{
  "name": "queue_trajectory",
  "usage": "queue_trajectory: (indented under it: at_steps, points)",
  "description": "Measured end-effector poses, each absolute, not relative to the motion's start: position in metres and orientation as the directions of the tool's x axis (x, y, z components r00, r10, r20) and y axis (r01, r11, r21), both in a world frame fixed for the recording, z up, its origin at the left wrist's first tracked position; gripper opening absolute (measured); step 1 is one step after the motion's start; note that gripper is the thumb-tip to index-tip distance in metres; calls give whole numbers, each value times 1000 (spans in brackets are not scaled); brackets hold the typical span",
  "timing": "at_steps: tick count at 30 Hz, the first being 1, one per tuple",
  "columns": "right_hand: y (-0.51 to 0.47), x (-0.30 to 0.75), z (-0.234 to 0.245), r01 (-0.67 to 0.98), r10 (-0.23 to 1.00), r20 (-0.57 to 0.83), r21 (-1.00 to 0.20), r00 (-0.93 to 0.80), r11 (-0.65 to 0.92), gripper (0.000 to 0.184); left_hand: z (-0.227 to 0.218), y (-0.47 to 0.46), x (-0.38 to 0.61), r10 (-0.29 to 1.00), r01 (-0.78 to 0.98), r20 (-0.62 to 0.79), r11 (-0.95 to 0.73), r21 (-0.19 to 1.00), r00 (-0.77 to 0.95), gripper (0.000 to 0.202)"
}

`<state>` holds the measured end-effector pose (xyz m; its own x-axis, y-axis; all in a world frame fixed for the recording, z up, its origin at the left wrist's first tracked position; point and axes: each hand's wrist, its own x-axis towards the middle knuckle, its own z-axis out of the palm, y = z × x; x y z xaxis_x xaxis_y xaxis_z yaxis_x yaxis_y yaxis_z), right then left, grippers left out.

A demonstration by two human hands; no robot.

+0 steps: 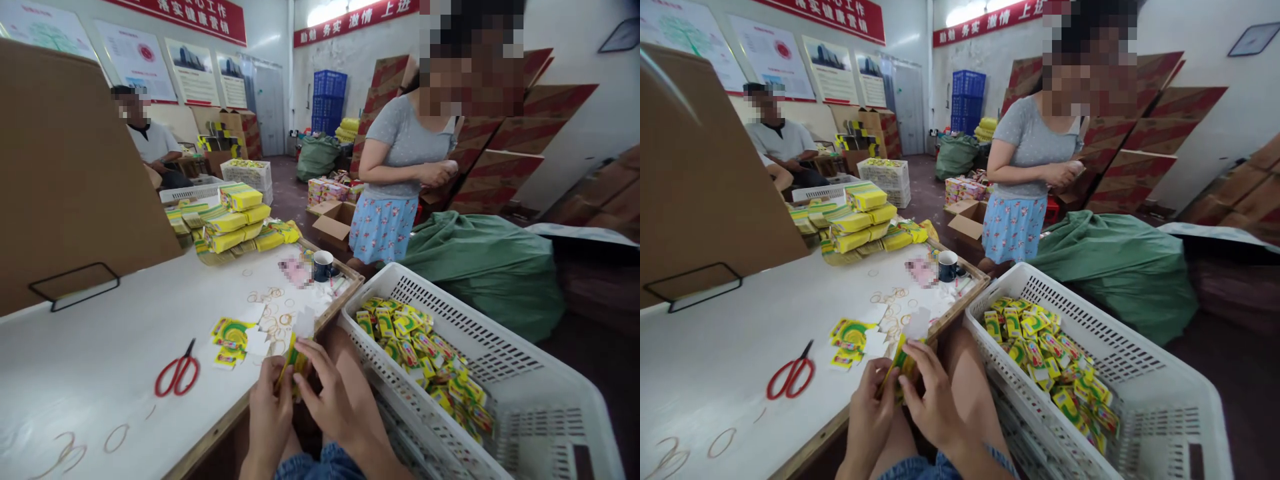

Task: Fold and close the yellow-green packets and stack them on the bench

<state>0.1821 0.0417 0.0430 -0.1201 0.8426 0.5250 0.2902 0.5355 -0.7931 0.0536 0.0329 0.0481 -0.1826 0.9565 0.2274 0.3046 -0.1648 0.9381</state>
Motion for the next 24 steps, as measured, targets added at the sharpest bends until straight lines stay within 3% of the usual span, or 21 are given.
queue_trajectory:
  at_steps: [4, 9, 15, 18, 24]
  points:
    - [39, 183, 43, 247, 890, 452, -857, -65, 453, 32, 49, 25, 58, 987, 133, 106, -89, 987, -125, 20]
    - [37, 189, 41, 137, 930, 366, -921, -18, 365, 19, 54, 24, 52, 975, -105, -63, 86, 991, 214, 33]
    - [31, 189, 39, 50, 930, 362, -930, -60, 365, 15, 47, 21, 59, 878, -422, -168, 374, 826, 449, 51]
    - [31, 191, 39, 92, 928, 368, -924, -54, 371, 14, 40, 24, 62, 888, -476, -183, 389, 789, 422, 47]
    - [37, 191, 30, 206, 940, 327, -931, 100, 302, 37, 29, 30, 61, 958, -534, -269, 281, 797, 103, 40]
